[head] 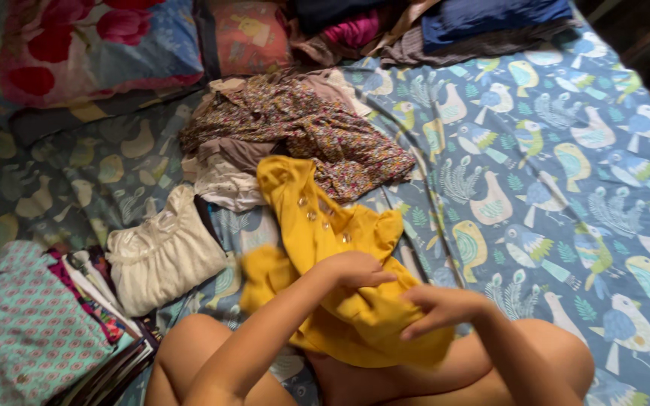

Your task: The person folds a black and white garment and a yellow dress by hand on a bed, placing the folded items onto a pile.

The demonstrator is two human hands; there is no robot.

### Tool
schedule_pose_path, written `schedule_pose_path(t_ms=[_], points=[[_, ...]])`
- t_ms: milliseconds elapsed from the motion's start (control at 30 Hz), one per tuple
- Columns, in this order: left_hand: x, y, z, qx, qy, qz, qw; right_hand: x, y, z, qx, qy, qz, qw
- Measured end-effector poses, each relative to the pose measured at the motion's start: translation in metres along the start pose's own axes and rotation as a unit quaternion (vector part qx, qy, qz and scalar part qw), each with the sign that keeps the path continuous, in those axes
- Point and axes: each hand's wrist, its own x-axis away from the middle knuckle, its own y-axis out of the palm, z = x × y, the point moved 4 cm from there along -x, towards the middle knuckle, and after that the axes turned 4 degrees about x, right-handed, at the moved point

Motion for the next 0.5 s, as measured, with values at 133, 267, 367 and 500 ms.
schedule_pose_path(t_ms=[133,267,367,500], points=[[0.001,0.003,-0.007,0.069,0.069,0.047,0.994,0.051,-0.029,0.002,-0.147,0.113,0.095,0.978],[0.032,-0.033,0.016,0.091,0.073,0.124,0.985,0.061,-0.030,0.019,-0.123,0.129,0.126,0.976],[0.060,-0.050,0.019,0.052,0.062,0.110,0.991,0.058,-0.022,0.053,-0.111,0.187,0.161,0.963],[0.082,-0.040,-0.009,-0.150,0.010,0.056,0.987,0.059,-0.023,0.091,0.109,0.231,0.124,0.959]])
